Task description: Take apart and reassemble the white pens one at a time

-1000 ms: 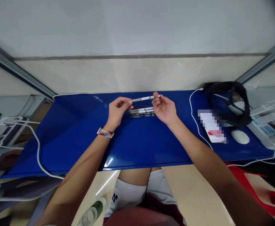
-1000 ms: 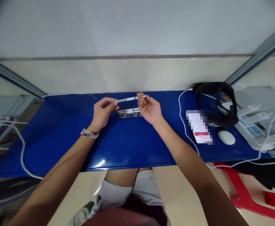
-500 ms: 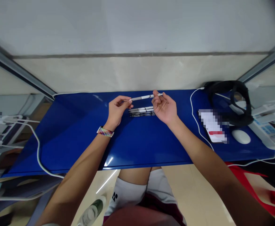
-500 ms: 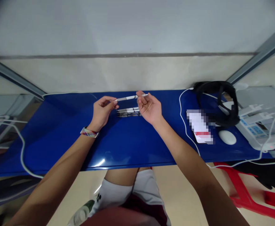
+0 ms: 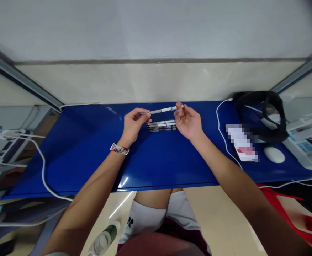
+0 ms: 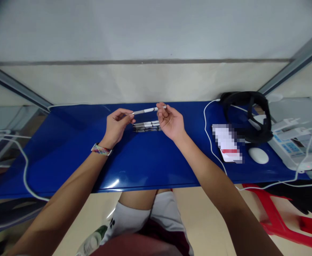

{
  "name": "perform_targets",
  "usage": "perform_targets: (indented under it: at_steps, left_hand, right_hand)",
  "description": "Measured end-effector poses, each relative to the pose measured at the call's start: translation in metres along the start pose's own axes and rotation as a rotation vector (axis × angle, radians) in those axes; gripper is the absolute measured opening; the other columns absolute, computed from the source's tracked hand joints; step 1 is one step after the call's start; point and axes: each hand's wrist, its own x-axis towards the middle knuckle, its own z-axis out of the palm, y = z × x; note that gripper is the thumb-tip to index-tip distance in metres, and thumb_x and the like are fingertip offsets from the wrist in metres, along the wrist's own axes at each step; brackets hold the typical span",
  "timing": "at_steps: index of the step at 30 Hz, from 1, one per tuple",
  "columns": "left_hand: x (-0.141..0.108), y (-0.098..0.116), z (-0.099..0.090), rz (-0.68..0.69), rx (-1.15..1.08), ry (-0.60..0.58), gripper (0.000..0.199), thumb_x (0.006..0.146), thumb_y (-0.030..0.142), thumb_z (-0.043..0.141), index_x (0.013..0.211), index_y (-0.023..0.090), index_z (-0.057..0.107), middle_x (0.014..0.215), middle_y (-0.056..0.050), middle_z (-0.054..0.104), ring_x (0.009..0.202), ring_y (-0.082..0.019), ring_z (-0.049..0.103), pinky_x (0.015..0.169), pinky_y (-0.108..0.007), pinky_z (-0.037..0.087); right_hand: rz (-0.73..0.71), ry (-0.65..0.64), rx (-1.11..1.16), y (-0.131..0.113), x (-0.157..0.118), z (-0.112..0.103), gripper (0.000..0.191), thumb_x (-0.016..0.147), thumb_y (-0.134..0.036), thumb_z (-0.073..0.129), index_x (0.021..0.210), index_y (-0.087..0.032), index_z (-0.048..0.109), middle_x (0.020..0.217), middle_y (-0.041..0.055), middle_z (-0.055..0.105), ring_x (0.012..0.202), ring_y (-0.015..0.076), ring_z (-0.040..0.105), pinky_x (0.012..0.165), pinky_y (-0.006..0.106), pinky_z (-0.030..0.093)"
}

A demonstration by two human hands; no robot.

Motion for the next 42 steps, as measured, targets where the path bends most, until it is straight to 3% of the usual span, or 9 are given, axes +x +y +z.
perform_targets:
  at_steps: [7,17,21,24,30,34,37,42]
  left_hand:
    - [0.000,0.000,0.000,0.005,-0.016,-0.002,0.026,0.080,0.036,0.096,0.095,0.021,0.081,0.081,-0.001,0.076,0.070,-0.014,0.075,0.071,-0.028,0.063]
    - [0.000,0.001,0.001,-0.006,0.010,0.001,0.026,0.081,0.036,0.096,0.094,0.020,0.080,0.079,-0.001,0.074,0.069,-0.014,0.075,0.071,-0.029,0.063]
    - [0.000,0.000,0.000,0.001,0.010,-0.007,0.024,0.083,0.035,0.095,0.094,0.020,0.080,0.079,-0.002,0.074,0.070,-0.015,0.075,0.072,-0.029,0.063]
    - [0.001,0.000,-0.002,0.028,0.007,0.004,0.025,0.082,0.036,0.095,0.095,0.021,0.080,0.079,-0.001,0.074,0.069,-0.014,0.075,0.069,-0.028,0.062]
    - [0.005,0.003,-0.010,0.033,0.048,0.034,0.028,0.080,0.039,0.095,0.096,0.023,0.079,0.084,-0.002,0.076,0.067,-0.014,0.074,0.064,-0.026,0.060]
    - [0.005,0.004,-0.015,0.028,0.124,-0.034,0.025,0.085,0.039,0.091,0.099,0.022,0.080,0.084,-0.003,0.077,0.070,-0.016,0.074,0.068,-0.029,0.060]
    - [0.003,0.005,-0.016,0.146,0.414,-0.089,0.017,0.092,0.039,0.084,0.099,0.023,0.084,0.091,-0.006,0.080,0.080,-0.020,0.073,0.079,-0.034,0.060]
    - [-0.001,0.005,-0.015,0.297,0.850,-0.196,0.017,0.103,0.032,0.070,0.102,0.025,0.085,0.103,-0.007,0.083,0.097,-0.027,0.072,0.098,-0.046,0.054]
  right_hand:
    - [-0.005,0.010,0.073,0.001,-0.002,0.000,0.019,0.096,-0.034,0.068,0.108,-0.023,0.079,0.117,0.0065,0.086,0.103,0.0219,0.079,0.083,0.035,0.073]
    - [-0.024,0.065,-0.029,0.000,-0.001,0.004,0.016,0.097,-0.034,0.067,0.105,-0.023,0.077,0.112,0.0082,0.085,0.103,0.0227,0.079,0.085,0.036,0.072]
    - [-0.014,0.016,-0.052,-0.003,-0.003,0.006,0.030,0.099,-0.046,0.069,0.115,-0.022,0.077,0.113,0.0085,0.085,0.101,0.0228,0.079,0.084,0.035,0.071]
    - [-0.038,-0.015,-0.117,-0.002,-0.006,0.011,0.037,0.096,-0.051,0.076,0.121,-0.023,0.079,0.108,0.0065,0.086,0.090,0.0211,0.079,0.080,0.035,0.070]
    - [-0.238,-0.019,-0.371,0.008,-0.008,0.012,0.023,0.087,-0.041,0.091,0.104,-0.027,0.085,0.091,0.0020,0.079,0.069,0.0156,0.070,0.068,0.032,0.065]
    - [-0.349,-0.025,-0.628,0.008,-0.003,0.001,0.015,0.090,-0.038,0.087,0.104,-0.031,0.087,0.091,0.0021,0.077,0.082,0.0204,0.071,0.083,0.038,0.065]
    - [-0.488,-0.044,-0.886,0.006,0.001,-0.009,0.016,0.095,-0.030,0.078,0.107,-0.033,0.088,0.110,0.0049,0.077,0.100,0.0249,0.072,0.098,0.045,0.062]
    - [-0.593,-0.067,-1.322,0.005,0.003,-0.019,0.028,0.100,-0.019,0.065,0.116,-0.028,0.086,0.113,0.0089,0.078,0.114,0.0321,0.070,0.112,0.057,0.054]
